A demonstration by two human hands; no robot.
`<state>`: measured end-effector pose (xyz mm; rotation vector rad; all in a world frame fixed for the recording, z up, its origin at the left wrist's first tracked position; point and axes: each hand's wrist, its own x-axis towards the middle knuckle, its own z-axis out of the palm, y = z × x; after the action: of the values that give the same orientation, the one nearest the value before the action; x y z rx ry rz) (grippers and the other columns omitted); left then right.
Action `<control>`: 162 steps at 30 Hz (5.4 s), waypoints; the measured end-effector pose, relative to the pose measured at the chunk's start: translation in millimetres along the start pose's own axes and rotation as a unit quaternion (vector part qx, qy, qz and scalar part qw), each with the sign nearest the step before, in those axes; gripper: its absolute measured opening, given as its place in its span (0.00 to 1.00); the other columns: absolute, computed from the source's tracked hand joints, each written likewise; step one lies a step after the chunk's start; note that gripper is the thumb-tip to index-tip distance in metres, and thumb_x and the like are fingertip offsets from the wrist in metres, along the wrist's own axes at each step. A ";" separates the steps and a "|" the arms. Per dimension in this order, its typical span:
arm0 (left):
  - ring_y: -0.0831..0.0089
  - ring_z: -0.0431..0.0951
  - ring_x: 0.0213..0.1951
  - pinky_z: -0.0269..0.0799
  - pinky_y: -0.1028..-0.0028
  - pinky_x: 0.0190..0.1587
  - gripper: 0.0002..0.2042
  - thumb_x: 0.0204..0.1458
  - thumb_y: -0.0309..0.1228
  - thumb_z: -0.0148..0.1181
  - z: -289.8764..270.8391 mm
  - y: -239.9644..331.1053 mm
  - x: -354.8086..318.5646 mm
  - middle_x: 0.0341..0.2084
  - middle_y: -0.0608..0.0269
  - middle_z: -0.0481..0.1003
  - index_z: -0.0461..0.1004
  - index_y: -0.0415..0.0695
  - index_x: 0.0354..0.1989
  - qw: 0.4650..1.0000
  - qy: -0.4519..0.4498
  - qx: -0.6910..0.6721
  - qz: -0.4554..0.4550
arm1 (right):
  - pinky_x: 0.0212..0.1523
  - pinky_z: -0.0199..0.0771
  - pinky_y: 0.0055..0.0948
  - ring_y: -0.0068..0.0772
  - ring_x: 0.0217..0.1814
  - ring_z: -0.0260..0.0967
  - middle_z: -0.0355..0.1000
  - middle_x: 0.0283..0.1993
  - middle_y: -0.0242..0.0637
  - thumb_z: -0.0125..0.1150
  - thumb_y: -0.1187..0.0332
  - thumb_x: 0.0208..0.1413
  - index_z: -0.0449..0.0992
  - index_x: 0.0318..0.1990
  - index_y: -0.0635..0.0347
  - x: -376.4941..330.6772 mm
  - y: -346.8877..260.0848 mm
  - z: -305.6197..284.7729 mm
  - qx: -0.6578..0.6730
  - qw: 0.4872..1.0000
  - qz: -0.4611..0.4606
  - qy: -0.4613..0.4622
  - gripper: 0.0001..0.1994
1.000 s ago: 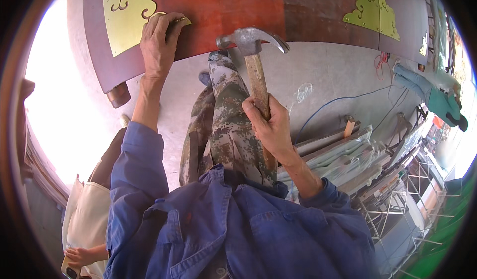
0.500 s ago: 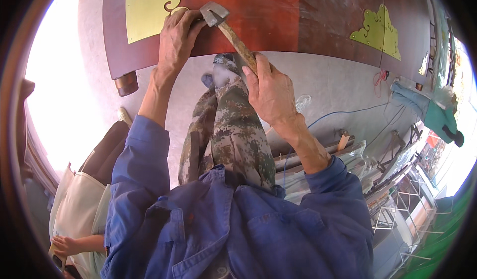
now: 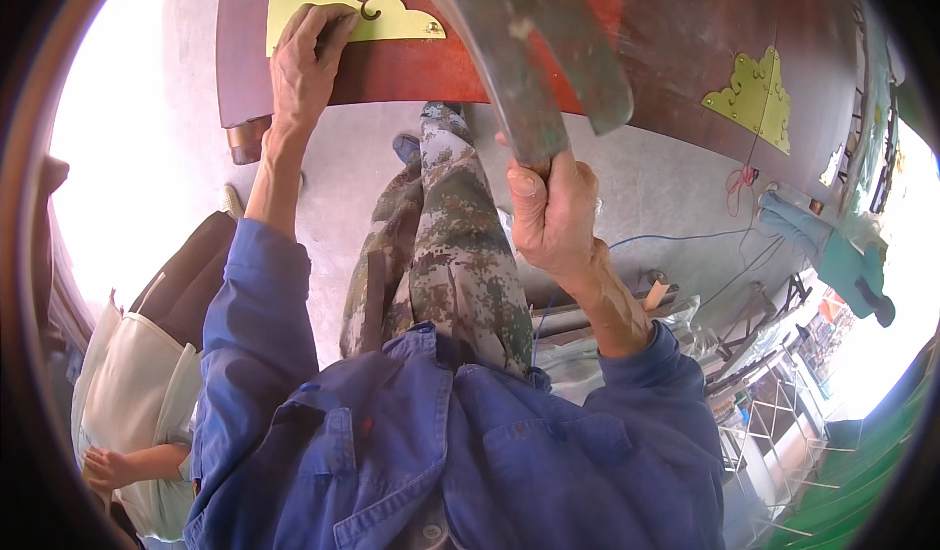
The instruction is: The person installs ornate gold decorative plates onto a large red curved surface. They use a cordless drill to create pilot holes, then hammer nails into the plates to secure them. The person also handles a hammer, nails, and a measuring square during the process.
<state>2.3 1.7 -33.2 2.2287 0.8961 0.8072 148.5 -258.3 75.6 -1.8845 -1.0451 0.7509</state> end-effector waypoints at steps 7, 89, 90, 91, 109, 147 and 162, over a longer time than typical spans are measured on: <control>0.63 0.77 0.31 0.74 0.68 0.36 0.05 0.58 0.28 0.64 -4.3 -4.7 -2.6 0.31 0.60 0.76 0.78 0.43 0.40 1.000 0.016 0.000 0.019 | 0.25 0.69 0.39 0.47 0.21 0.70 0.71 0.23 0.47 0.48 0.59 0.71 0.70 0.47 0.65 15.5 -8.1 2.2 -0.074 0.993 0.082 -0.033 0.16; 0.61 0.81 0.44 0.76 0.65 0.43 0.12 0.61 0.30 0.59 35.1 -17.5 398.0 0.44 0.57 0.77 0.79 0.47 0.52 0.997 0.049 0.011 0.054 | 0.48 0.75 0.58 0.67 0.47 0.76 0.77 0.41 0.64 0.63 0.55 0.55 0.67 0.58 0.62 519.0 148.6 -312.4 -0.499 0.847 0.146 0.111 0.28; 0.64 0.81 0.41 0.77 0.67 0.42 0.12 0.61 0.29 0.59 14.3 -14.8 372.2 0.44 0.57 0.78 0.79 0.47 0.53 0.997 0.070 0.004 0.006 | 0.41 0.76 0.54 0.58 0.39 0.79 0.78 0.37 0.58 0.62 0.54 0.55 0.73 0.53 0.62 513.7 140.2 -321.5 -0.433 0.880 0.125 0.149 0.24; 0.67 0.81 0.39 0.77 0.70 0.40 0.12 0.61 0.27 0.60 -7.2 -14.0 358.6 0.45 0.58 0.78 0.80 0.48 0.53 0.994 0.102 0.002 -0.026 | 0.38 0.76 0.48 0.55 0.37 0.80 0.78 0.35 0.55 0.62 0.54 0.55 0.75 0.49 0.63 509.4 132.6 -334.9 -0.459 0.866 0.118 0.158 0.22; 0.59 0.75 0.58 0.69 0.57 0.64 0.30 0.69 0.54 0.40 -61.4 83.2 70.5 0.59 0.49 0.72 0.63 0.37 0.64 0.369 -0.151 -0.784 -0.476 | 0.41 0.77 0.36 0.41 0.40 0.77 0.78 0.40 0.42 0.67 0.72 0.56 0.75 0.47 0.66 108.9 -126.2 43.5 -0.034 0.976 0.211 -0.048 0.13; 0.61 0.79 0.36 0.75 0.55 0.51 0.10 0.43 0.31 0.67 -63.4 94.6 121.5 0.32 0.60 0.77 0.76 0.42 0.33 0.916 -0.071 -0.391 -0.054 | 0.32 0.77 0.40 0.49 0.33 0.79 0.78 0.33 0.46 0.65 0.62 0.52 0.76 0.47 0.62 175.2 -143.8 22.9 -0.142 0.934 0.246 -0.218 0.18; 0.60 0.80 0.38 0.75 0.56 0.50 0.13 0.49 0.38 0.64 -64.4 87.1 125.6 0.34 0.58 0.79 0.78 0.41 0.34 0.909 -0.095 -0.399 -0.072 | 0.31 0.79 0.40 0.48 0.31 0.79 0.77 0.32 0.43 0.66 0.58 0.51 0.73 0.51 0.64 182.7 -143.7 19.6 -0.150 0.912 0.289 -0.250 0.24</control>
<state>63.7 63.2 108.0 1.4666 0.4913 0.7005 165.6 -47.2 173.4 -2.3748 -0.9348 1.5523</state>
